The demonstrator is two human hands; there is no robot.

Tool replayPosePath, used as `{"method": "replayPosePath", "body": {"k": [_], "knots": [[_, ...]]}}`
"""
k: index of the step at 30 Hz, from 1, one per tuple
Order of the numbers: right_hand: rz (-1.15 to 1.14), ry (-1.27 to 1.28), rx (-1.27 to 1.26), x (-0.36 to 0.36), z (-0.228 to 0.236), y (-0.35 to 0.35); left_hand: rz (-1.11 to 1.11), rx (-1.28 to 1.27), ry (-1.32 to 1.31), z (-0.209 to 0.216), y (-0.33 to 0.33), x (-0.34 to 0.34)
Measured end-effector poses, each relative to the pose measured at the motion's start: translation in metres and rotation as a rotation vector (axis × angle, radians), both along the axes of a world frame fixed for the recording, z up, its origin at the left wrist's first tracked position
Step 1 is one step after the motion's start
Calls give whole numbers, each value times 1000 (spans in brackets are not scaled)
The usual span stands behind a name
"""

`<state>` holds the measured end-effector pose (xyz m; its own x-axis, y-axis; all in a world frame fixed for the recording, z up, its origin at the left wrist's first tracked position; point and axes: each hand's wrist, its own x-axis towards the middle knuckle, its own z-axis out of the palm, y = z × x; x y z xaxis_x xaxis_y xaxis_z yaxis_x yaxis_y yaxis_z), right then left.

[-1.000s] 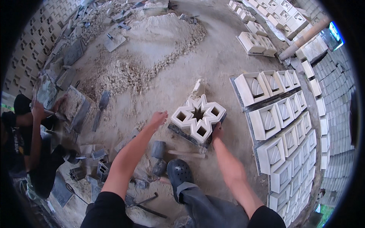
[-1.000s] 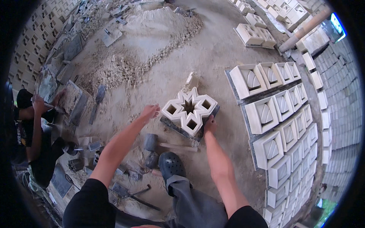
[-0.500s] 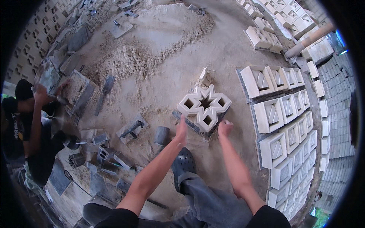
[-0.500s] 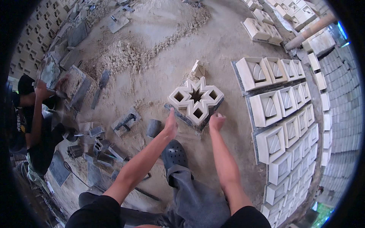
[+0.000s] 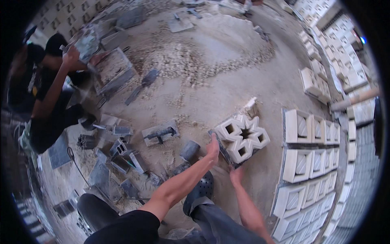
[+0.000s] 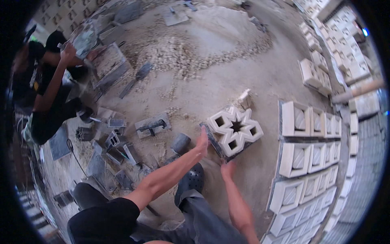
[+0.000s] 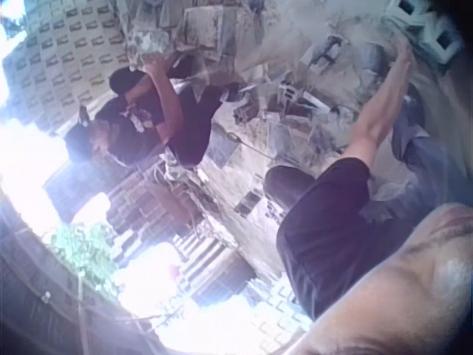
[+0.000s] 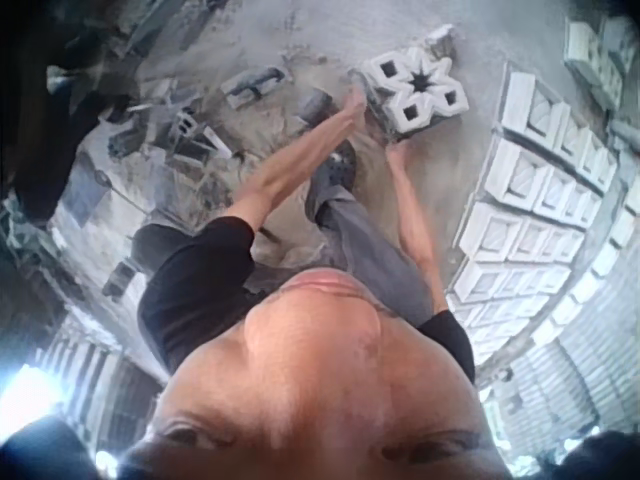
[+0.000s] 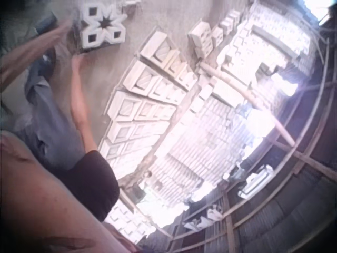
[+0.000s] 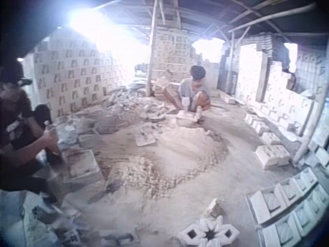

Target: The person assembles a ventilation block mold by placing geometric inserts into a square frame, applies a release agent or sand, and ensures the parts are properly seated before lifting the completed unit.

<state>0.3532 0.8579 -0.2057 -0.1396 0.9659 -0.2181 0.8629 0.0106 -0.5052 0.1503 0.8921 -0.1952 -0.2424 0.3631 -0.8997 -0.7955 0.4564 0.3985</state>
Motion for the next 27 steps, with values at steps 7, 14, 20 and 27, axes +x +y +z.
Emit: {"method": "replayPosePath", "body": {"k": [7,14,20,27], "knots": [[-152,-135,14,-12,32,11,-45,67,53,42,15,4],[-142,-169,12,-9,32,60,-100,195,8,19,70,11],[-131,-256,-76,-57,33,101,-4,371,-94,3,97,-24],[-101,-256,45,-23,-11,133,-296,580,265,67,44,-14]]}}
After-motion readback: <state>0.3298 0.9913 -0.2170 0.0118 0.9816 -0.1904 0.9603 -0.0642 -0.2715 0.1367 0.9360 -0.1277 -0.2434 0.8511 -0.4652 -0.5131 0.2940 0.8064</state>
